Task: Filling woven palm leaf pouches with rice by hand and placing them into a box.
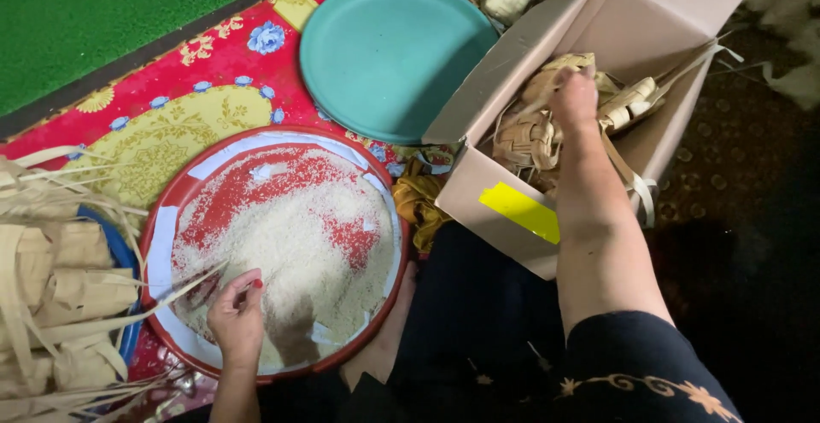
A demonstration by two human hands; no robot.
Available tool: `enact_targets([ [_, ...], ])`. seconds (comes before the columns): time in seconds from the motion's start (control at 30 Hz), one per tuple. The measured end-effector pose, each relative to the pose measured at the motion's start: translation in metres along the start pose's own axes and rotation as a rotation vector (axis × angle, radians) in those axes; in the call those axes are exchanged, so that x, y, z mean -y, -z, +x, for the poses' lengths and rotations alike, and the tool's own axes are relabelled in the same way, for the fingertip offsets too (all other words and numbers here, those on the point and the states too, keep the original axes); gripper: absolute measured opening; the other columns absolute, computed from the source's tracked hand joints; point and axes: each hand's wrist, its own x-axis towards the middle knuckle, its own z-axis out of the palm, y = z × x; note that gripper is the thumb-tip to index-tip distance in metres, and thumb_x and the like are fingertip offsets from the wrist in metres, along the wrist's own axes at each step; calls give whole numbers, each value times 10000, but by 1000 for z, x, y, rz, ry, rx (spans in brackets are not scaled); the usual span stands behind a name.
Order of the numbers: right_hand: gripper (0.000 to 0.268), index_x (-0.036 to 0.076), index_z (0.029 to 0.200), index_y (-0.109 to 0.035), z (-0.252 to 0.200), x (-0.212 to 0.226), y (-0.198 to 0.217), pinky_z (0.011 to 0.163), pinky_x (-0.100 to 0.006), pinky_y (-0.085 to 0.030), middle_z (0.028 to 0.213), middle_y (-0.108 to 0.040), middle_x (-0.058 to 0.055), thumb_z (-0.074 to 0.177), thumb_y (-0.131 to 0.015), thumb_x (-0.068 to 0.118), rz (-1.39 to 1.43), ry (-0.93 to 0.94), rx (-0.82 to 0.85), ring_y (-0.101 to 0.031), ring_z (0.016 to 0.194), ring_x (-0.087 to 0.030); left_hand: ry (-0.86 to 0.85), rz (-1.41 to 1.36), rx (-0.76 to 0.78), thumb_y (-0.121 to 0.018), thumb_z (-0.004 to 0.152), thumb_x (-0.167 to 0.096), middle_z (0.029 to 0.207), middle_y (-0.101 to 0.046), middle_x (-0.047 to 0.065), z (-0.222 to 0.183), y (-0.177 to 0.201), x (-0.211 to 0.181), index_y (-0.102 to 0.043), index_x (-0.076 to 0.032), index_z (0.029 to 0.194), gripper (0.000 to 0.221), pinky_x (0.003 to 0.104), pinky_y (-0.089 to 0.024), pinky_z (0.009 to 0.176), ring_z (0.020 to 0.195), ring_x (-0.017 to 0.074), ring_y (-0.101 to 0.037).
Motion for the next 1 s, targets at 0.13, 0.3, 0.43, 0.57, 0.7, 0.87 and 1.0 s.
enact_targets([
  [0.13,382,194,951,-720,27,-43,22,883,-411,-562,1127,-505,-146,767,-601,-119,107,-183,-501,-675,871,-360,-20,-82,-16,-687,966,-29,984,-755,79,-1,13,1,-759,-105,1131,196,236,-537,759,885,144,-718],
  [0.3,299,146,904,-662,-49,44,97,827,-385,-468,974,-502,-65,694,-579,-49,409,208,-948,-591,877,-262,16,-169,-56,-666,967,13,1179,-735,45,2,24,-23,-743,-116,1135,225,257,-561,809,898,212,-727],
  [0.43,305,106,995,-589,-167,170,91,794,-294,-541,1089,-598,-88,763,-518,-78,1035,563,-475,-563,1010,-215,-28,-285,-17,-675,952,8,1091,-743,54,1,23,-21,-735,-87,1154,231,267,-554,830,885,191,-720],
  [0.57,397,-36,976,-689,-279,259,-20,454,-217,-570,742,-581,-53,626,-517,-108,1488,264,389,-605,563,-121,95,-553,35,-701,969,-200,1187,-675,69,-8,30,-17,-683,-149,1261,297,370,-552,894,978,183,-679],
  [0.7,371,-9,972,-737,-344,266,-130,284,-199,-410,740,-591,-188,668,-565,-133,1243,363,861,-625,506,-196,383,-884,138,-569,981,-379,1426,-551,162,-31,56,-58,-542,-142,1455,531,576,-447,1056,1294,350,-561],
  [0.87,472,21,1195,-714,-369,278,-118,976,-477,-534,1321,-628,-235,806,-542,-184,1294,694,793,-619,1187,-333,368,-806,381,-838,747,-96,1193,-647,161,-57,81,-73,-531,-226,1486,811,492,-623,778,981,303,-688],
  [1.0,703,32,1477,-460,-357,255,-146,993,-507,-543,1494,-445,-222,806,-533,-166,1350,552,859,-561,1263,-364,251,-765,303,-927,623,-42,1218,-632,196,-43,58,-51,-518,-191,1487,967,508,-626,747,1016,328,-665],
])
